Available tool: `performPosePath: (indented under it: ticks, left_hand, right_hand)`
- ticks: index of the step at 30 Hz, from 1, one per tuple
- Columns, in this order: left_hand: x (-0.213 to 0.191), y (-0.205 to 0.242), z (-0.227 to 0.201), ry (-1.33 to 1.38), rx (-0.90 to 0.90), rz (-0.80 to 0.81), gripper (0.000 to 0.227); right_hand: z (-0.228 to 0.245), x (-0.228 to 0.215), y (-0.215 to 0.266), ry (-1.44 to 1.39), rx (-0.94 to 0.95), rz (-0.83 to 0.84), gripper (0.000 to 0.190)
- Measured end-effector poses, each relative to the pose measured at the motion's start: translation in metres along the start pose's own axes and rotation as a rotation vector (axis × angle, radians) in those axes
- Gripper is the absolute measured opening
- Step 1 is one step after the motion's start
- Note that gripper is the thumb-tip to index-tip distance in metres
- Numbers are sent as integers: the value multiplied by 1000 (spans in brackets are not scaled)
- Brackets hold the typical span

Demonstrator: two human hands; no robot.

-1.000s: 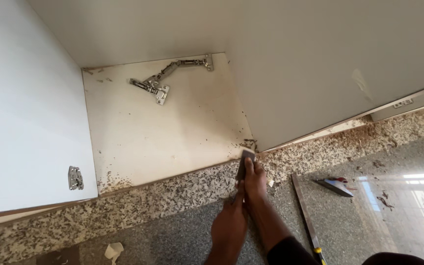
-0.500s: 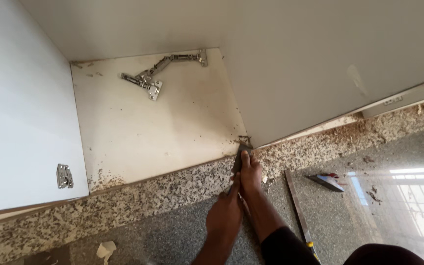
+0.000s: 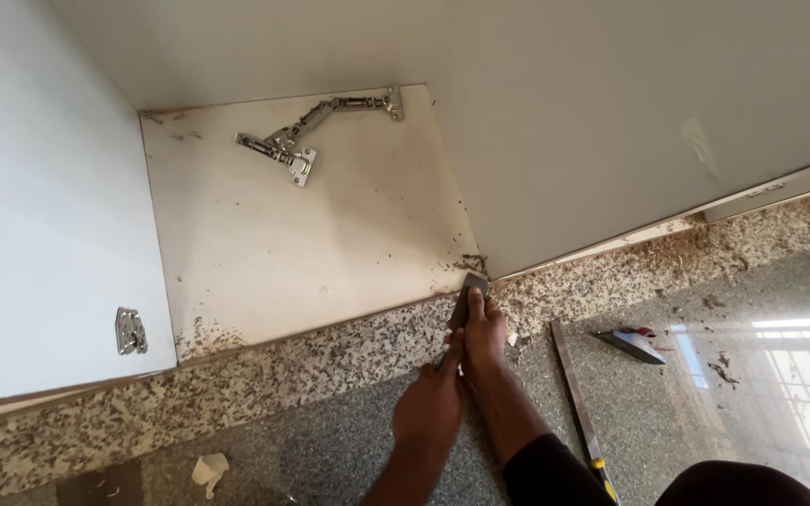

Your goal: The person scrapes and chisels excess material from wood cabinet frames using a chisel and a scraper, and checks the fit of cabinet hardware.

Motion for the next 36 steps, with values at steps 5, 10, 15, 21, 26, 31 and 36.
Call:
performPosePath:
  ticks: [5,10,15,21,26,31,36]
  left_hand:
    - [-15,-4,-4,-44,57,-31,65]
    - [-19,-1,-3,-52,67,-60,62]
    - [-19,-11,-7,-89,55,-6,64]
    - [-42,3,3,-101,32,13,71]
    - [-57,13,24,257,-31,-229,76]
    - [-75,11,42,326,80,-471,61]
    - [-64,11,61,399,-12,-424,54]
  right_hand:
    - [13,9,-2,-126,-93,-4,37]
    - [3,6,2,-128,-6,-84,32]
    - [14,5,-8,111,-52,-23,52]
    - [15,1,11,95,9,-38,53]
    - [50,-3,37,694,-515,-178,44]
    - [46,24,58,1284,-822,-138,90]
    - [45,16,64,1321,-914,-125,88]
Point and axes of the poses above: each hand's wrist, its own y-axis away from the middle knuckle, its own x-axis out of the palm, z = x × y, the point moved 8 cm from there along -y, towards the middle knuckle, and after that the axes turned 11 degrees about y, right-handed, at the moved point
